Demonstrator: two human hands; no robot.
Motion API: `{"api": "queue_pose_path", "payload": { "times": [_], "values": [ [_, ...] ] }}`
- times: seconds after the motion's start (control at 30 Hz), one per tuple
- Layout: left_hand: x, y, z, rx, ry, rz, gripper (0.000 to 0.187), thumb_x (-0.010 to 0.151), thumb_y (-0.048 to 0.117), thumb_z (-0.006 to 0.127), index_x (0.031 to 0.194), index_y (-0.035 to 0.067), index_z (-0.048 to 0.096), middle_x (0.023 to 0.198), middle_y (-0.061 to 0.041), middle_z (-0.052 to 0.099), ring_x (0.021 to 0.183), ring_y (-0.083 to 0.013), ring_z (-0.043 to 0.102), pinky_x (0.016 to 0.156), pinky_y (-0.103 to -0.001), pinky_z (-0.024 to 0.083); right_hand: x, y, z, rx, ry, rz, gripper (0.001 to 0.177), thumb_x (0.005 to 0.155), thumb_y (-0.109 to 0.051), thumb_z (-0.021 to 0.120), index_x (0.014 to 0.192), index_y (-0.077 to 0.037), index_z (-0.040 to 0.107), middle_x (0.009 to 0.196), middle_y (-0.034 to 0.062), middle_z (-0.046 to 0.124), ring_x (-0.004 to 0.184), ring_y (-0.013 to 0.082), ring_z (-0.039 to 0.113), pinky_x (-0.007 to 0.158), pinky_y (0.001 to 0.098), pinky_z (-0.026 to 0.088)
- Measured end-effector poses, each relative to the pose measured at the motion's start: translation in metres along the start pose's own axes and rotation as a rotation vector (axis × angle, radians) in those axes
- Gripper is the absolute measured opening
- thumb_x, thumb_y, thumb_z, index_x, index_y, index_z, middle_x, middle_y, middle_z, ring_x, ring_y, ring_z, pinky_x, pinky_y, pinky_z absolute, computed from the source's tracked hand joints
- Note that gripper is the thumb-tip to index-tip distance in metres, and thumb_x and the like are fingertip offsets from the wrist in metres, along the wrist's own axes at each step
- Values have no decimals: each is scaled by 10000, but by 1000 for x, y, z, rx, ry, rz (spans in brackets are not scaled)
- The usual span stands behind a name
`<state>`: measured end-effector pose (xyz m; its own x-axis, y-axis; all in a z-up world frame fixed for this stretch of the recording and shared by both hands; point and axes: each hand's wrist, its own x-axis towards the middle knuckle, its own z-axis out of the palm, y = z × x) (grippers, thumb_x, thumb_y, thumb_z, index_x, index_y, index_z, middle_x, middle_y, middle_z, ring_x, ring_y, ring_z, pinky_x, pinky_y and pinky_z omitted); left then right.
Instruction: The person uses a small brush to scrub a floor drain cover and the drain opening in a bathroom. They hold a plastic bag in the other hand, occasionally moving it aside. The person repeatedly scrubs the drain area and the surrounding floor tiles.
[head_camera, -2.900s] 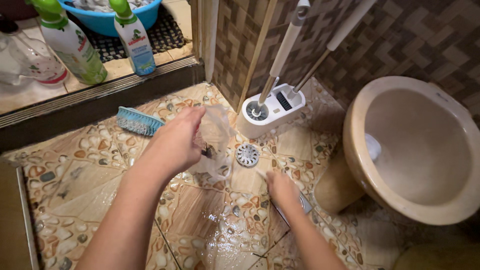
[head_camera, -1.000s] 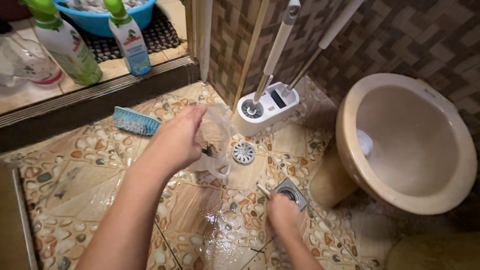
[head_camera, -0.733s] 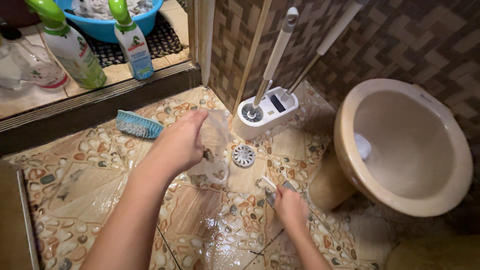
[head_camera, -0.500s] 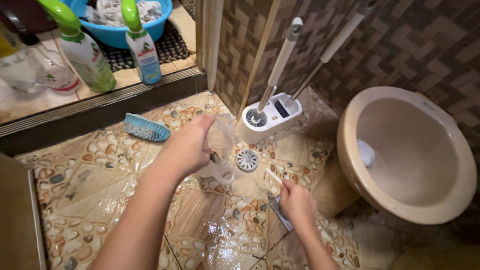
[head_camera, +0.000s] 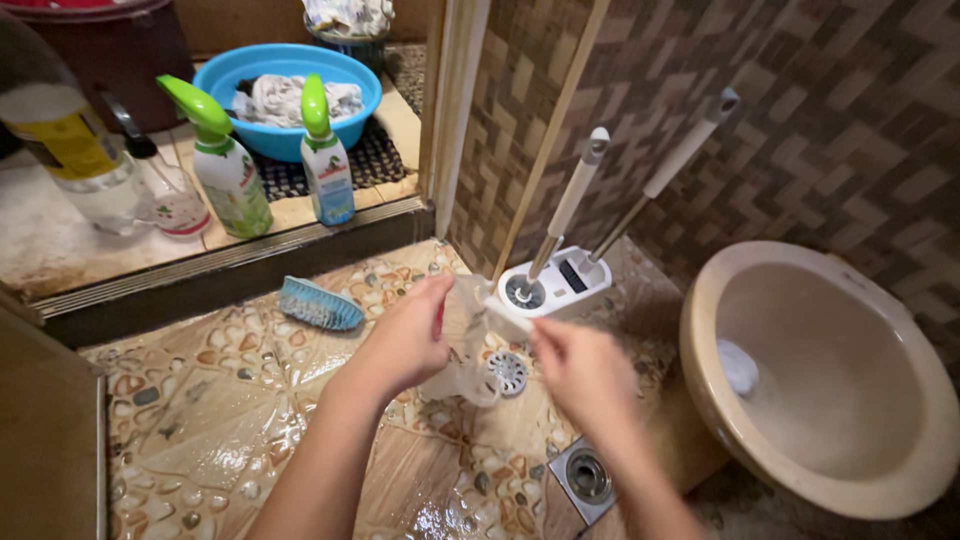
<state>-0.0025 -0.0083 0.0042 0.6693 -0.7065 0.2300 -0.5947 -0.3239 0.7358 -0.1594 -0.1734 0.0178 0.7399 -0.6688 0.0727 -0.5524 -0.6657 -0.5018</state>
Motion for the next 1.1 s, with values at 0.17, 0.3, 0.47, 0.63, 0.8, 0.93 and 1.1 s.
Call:
{"api": "queue_pose_path", "payload": {
  "times": [0.17,0.3,0.47,0.63,0.8,0.93,1.1],
  "values": [
    [-3,8,-7,0,-7,-12,751,688,-25,605,1429,15,487,1245,-192,630,1049,-353,661,915,-401,541,5,11,50,-246,-82,-277,310,917,-303,615,1192,-253,748,1012,105,766,909,333,733,758,489,569],
    [-5,3,-12,58,-40,-123,757,704,-29,585,1447,86,492,1279,-156,628,1047,-343,663,899,-411,541,11,40,36,-135,-157,-72,334,923,-335,651,1238,-255,728,1001,126,762,904,330,725,753,454,565],
    [-3,-3,-4,105,-71,-103,716,710,-16,610,1414,71,507,1221,-170,644,1074,-347,653,921,-413,540,20,86,48,339,-337,-72,366,931,-234,662,1279,-134,718,871,110,785,683,171,681,648,348,537],
    [0,-14,7,160,56,145,691,662,-29,632,1343,26,531,1254,-226,612,1115,-417,614,910,-467,518,23,98,67,346,-390,-63,332,944,-245,664,1245,-112,711,857,80,768,696,170,643,648,350,534],
    [-2,-3,-15,263,-133,-181,626,742,2,643,1346,106,518,1155,-157,644,1093,-366,647,937,-453,533,24,116,94,-10,-383,108,294,932,-349,668,1158,-175,735,975,73,800,877,234,750,813,390,551],
    [-10,-10,-26,242,-62,-136,612,740,-17,619,1341,54,530,1329,-164,601,1211,-365,604,987,-435,515,23,125,125,-179,-342,67,313,919,-378,677,1174,-196,695,1087,127,749,1004,327,720,859,475,554],
    [-16,-28,-24,263,37,-44,640,808,-29,586,1439,37,501,1498,-163,518,1334,-354,528,1066,-410,459,31,125,155,-301,-262,-78,275,880,-317,696,1120,-181,699,1103,133,717,1019,354,700,836,515,561]
  ]
}}
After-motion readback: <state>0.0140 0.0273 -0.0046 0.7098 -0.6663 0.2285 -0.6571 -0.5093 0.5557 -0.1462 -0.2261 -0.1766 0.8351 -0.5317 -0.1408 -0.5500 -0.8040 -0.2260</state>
